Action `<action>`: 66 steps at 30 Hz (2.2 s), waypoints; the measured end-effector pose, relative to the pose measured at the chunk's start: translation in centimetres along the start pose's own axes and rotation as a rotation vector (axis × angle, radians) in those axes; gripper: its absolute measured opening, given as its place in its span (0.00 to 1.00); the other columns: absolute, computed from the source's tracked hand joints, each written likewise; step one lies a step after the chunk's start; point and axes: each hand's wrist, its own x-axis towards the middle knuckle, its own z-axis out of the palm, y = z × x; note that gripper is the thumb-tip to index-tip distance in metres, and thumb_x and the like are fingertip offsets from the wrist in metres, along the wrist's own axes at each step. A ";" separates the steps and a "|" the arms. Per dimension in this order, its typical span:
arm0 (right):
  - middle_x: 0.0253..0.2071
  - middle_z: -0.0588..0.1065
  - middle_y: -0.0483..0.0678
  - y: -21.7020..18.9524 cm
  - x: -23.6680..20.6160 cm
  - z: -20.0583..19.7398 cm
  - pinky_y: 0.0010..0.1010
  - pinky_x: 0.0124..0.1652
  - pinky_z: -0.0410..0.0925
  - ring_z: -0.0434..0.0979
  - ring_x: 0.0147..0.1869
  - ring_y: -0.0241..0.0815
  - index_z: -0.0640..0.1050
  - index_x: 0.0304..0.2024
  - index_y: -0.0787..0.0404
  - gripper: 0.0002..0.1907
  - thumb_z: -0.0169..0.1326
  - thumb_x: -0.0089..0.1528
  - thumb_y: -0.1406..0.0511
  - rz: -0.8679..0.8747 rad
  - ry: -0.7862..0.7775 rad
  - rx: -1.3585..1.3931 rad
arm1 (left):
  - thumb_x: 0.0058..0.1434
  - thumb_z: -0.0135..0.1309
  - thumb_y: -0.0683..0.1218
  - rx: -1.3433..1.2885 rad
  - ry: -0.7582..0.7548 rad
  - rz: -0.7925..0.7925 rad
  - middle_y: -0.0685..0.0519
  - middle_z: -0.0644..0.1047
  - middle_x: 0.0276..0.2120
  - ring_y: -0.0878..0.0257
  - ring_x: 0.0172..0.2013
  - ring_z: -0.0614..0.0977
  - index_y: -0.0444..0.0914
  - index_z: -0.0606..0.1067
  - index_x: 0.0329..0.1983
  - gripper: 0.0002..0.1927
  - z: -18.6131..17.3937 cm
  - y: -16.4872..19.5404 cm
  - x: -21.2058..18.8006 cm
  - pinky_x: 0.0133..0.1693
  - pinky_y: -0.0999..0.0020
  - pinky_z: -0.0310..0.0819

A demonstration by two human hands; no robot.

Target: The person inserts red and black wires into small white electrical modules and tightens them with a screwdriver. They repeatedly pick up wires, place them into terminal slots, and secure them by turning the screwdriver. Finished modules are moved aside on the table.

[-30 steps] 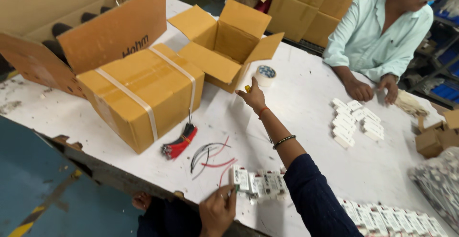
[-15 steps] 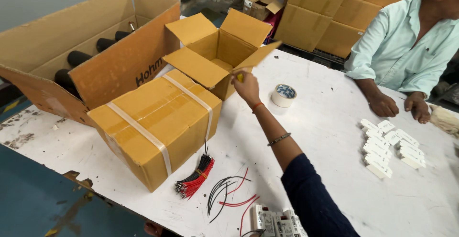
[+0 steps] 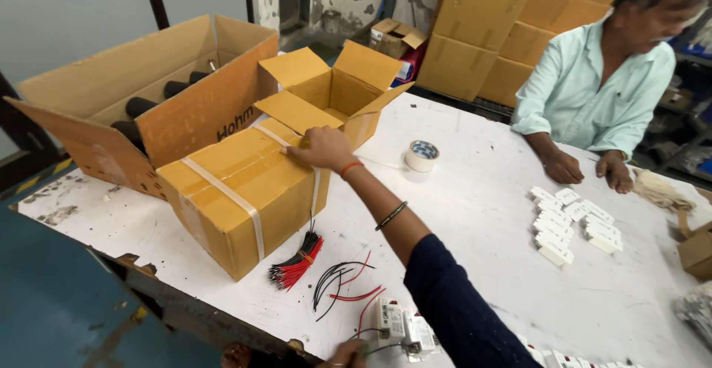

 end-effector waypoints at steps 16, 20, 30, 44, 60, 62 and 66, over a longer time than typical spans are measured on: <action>0.22 0.77 0.59 5.2 -7.8 -3.0 0.50 0.29 0.73 0.79 0.25 0.60 0.82 0.24 0.60 0.22 0.50 0.59 0.51 0.191 0.052 -0.122 | 0.70 0.50 0.42 -0.262 0.492 -0.065 0.49 0.76 0.21 0.67 0.23 0.76 0.29 0.72 0.44 0.09 -9.0 0.2 0.3 0.31 0.72 0.71; 0.21 0.76 0.60 9.8 -11.1 -4.5 0.48 0.30 0.73 0.79 0.24 0.59 0.81 0.21 0.61 0.25 0.48 0.62 0.51 0.292 0.049 -0.200 | 0.70 0.49 0.42 -0.223 0.390 -0.133 0.48 0.77 0.22 0.66 0.24 0.76 0.28 0.71 0.43 0.09 -7.6 0.1 0.1 0.34 0.72 0.72; 0.26 0.78 0.62 22.9 -20.9 -10.5 0.51 0.32 0.74 0.80 0.29 0.62 0.82 0.24 0.63 0.27 0.49 0.62 0.49 0.569 0.085 -0.469 | 0.71 0.50 0.41 -0.137 0.374 -0.187 0.47 0.79 0.24 0.69 0.22 0.74 0.29 0.73 0.43 0.07 -7.4 1.0 0.6 0.28 0.72 0.69; 0.35 0.81 0.61 33.8 -23.2 -15.5 0.48 0.38 0.75 0.83 0.40 0.62 0.85 0.33 0.63 0.23 0.46 0.64 0.54 0.883 0.111 -0.633 | 0.68 0.50 0.41 -0.237 0.368 -0.045 0.48 0.80 0.27 0.66 0.25 0.78 0.30 0.71 0.45 0.08 -2.3 -0.7 1.9 0.33 0.73 0.74; 0.45 0.79 0.59 37.6 -19.7 -13.1 0.47 0.33 0.72 0.82 0.36 0.56 0.82 0.49 0.62 0.21 0.51 0.65 0.54 0.539 0.169 -0.785 | 0.73 0.46 0.41 -0.413 0.412 -0.040 0.55 0.75 0.26 0.74 0.28 0.70 0.31 0.73 0.45 0.07 -5.7 3.5 1.3 0.32 0.79 0.61; 0.49 0.77 0.59 34.0 -19.4 -12.0 0.45 0.29 0.72 0.81 0.33 0.55 0.80 0.46 0.62 0.17 0.56 0.58 0.60 0.274 0.238 -0.784 | 0.72 0.47 0.41 -0.419 0.413 -0.053 0.55 0.73 0.25 0.74 0.27 0.69 0.31 0.73 0.43 0.07 -5.8 3.6 1.5 0.30 0.79 0.59; 0.38 0.81 0.49 22.3 -19.3 -6.1 0.42 0.34 0.72 0.81 0.36 0.51 0.83 0.37 0.53 0.07 0.64 0.58 0.60 -0.177 0.071 -0.077 | 0.71 0.48 0.40 -0.452 0.430 -0.073 0.55 0.73 0.25 0.73 0.26 0.68 0.31 0.74 0.42 0.07 -5.6 2.8 1.6 0.30 0.78 0.59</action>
